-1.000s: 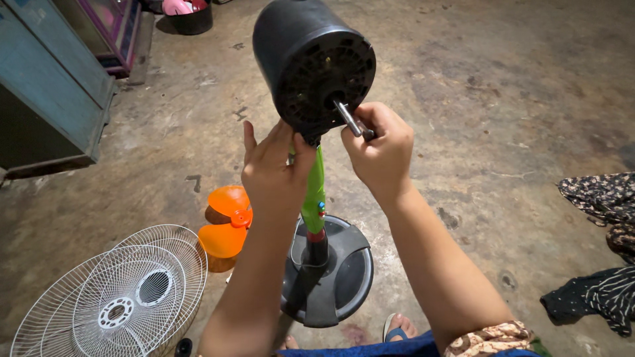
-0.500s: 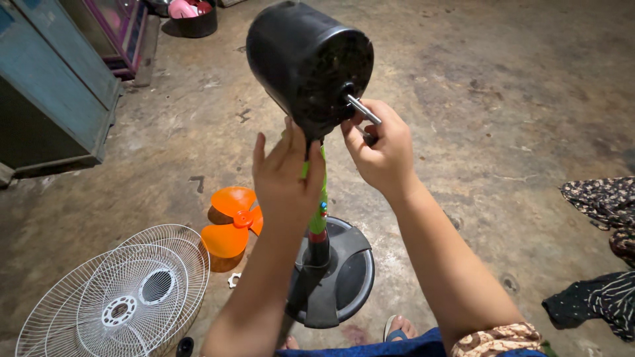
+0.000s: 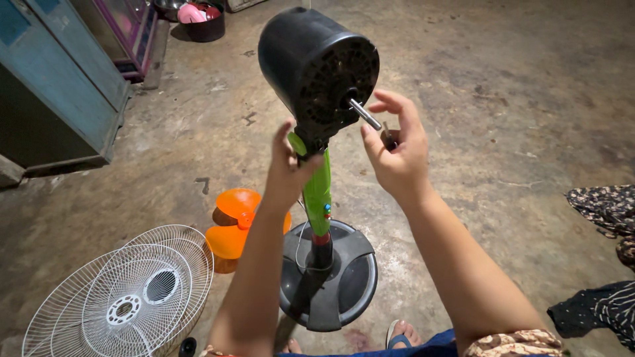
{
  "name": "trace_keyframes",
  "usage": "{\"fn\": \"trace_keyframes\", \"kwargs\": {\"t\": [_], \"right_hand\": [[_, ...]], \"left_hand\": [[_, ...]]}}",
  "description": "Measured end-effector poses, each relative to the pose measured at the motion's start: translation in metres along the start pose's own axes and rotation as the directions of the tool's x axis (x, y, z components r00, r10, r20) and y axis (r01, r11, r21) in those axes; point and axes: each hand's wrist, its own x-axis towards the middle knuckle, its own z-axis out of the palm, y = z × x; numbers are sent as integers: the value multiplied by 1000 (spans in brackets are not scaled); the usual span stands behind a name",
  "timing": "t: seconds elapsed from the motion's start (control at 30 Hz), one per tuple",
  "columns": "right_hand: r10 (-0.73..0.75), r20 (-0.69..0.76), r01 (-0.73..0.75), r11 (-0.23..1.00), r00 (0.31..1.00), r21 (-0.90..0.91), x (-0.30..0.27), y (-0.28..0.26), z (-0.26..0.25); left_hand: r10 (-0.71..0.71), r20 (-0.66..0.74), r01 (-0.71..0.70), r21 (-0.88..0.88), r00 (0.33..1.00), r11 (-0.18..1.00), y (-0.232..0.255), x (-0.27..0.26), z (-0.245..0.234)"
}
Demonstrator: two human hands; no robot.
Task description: The person uses a screwdriver to tighten screws on the stand and motor housing of a disassembled pedestal fan. They work on the base joint and then move to the rear of the motor casing, turning the screwdriver repeatedly.
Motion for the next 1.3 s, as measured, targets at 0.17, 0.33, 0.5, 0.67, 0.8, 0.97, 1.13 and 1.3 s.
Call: {"fn": "trace_keyframes", "kwargs": {"t": [0.17,0.33,0.5,0.67,0.8,0.97,1.13,1.3], "right_hand": [[-153,-35,154,988,988,31,-3,-13,-8],[-180,-28,178,982,983,-58,-9,-28,-5],[-109,13,109,971,994,-215,-9,-50,-7],[-205,-33,179,910,978,-373,-9,-64,-8],[-362,80,355,809,929,-468,-6,-70,-11],[-148,16,147,961,989,-236,-3,-79,-3],[-306,-43,278,909,951,-309,-8,-70,8],[-337,-59,302,897,940,-322,-9,-60,6]], "left_hand": [[-23,1,22,141,1000,990,-16,-8,11],[34,-27,-32,82,999,996,-14,-12,18],[10,-147,16,176,989,984,-11,-17,30],[59,-122,-40,156,991,987,-11,-20,36],[9,-145,17,175,989,984,-9,-21,31],[5,-128,11,128,992,992,-8,-18,28],[32,-98,-20,121,995,992,-5,-21,31],[4,-130,16,153,992,988,-6,-21,28]]}}
